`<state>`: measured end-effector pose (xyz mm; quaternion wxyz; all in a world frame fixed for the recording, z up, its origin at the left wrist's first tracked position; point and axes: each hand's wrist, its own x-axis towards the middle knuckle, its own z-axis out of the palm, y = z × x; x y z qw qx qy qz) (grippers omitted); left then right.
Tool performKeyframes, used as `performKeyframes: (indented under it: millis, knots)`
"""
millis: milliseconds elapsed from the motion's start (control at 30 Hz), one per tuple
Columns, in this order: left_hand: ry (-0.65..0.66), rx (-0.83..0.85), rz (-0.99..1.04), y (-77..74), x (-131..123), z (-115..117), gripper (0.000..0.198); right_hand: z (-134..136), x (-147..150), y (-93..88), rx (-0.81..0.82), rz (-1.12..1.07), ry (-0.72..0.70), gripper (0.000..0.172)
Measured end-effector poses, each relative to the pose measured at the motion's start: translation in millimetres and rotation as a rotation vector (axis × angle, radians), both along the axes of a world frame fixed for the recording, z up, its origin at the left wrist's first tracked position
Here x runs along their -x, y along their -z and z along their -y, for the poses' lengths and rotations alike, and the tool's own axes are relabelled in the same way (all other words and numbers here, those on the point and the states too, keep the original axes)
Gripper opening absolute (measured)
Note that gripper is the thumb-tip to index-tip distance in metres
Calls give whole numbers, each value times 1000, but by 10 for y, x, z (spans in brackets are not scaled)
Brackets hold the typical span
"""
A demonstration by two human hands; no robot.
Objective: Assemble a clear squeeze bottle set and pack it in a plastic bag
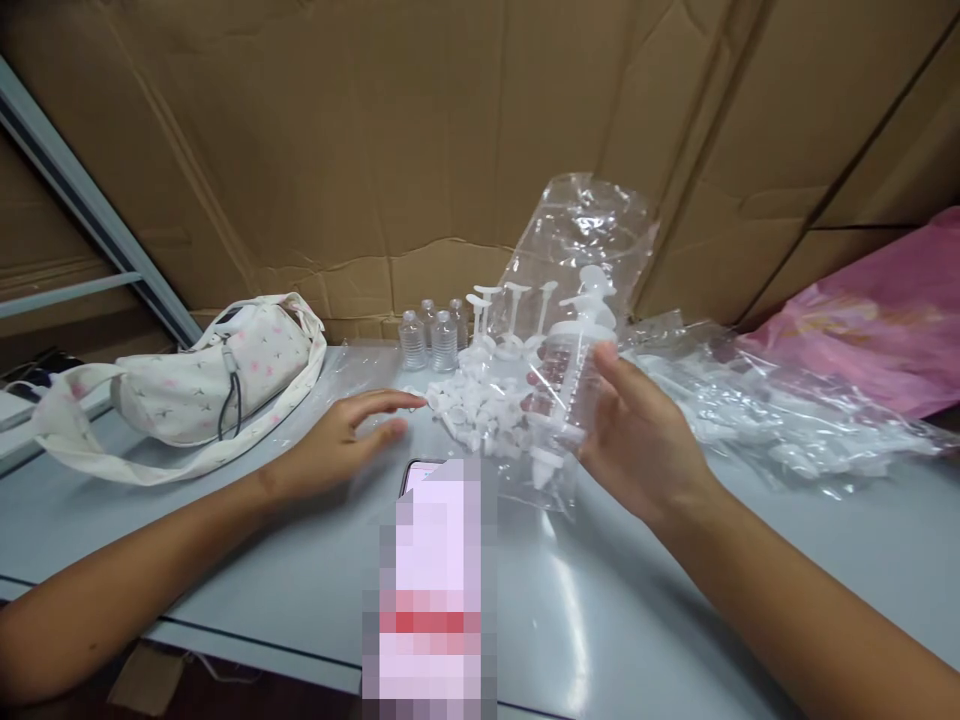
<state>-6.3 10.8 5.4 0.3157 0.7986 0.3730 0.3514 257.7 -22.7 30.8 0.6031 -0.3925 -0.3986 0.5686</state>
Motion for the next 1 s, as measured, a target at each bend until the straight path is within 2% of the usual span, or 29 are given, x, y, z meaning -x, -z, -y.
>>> performKeyframes:
  millis: [67, 133, 267, 467, 667, 833, 1000]
  knots:
    - [-9, -181, -205, 51, 3, -43, 35, 2, -24, -10, 37, 37, 4, 27]
    - [1, -255, -305, 109, -2, -92, 41, 1, -34, -9, 64, 67, -11, 29]
    - [-6, -233, -418, 131, -36, -191, 50, -9, -15, 8, 82, 98, -63, 25]
    - [-39, -224, -793, -11, -146, -382, 53, -34, 21, 21, 138, 169, -36, 22]
    - [0, -362, -832, 60, -246, -547, 39, -62, -10, 92, 115, 189, -82, 25]
    - [52, -383, -872, 86, -269, -525, 30, -47, 3, 104, 107, 241, -126, 27]
    - [35, -365, -873, 106, -282, -488, 31, -17, 43, 86, 98, 273, -161, 26]
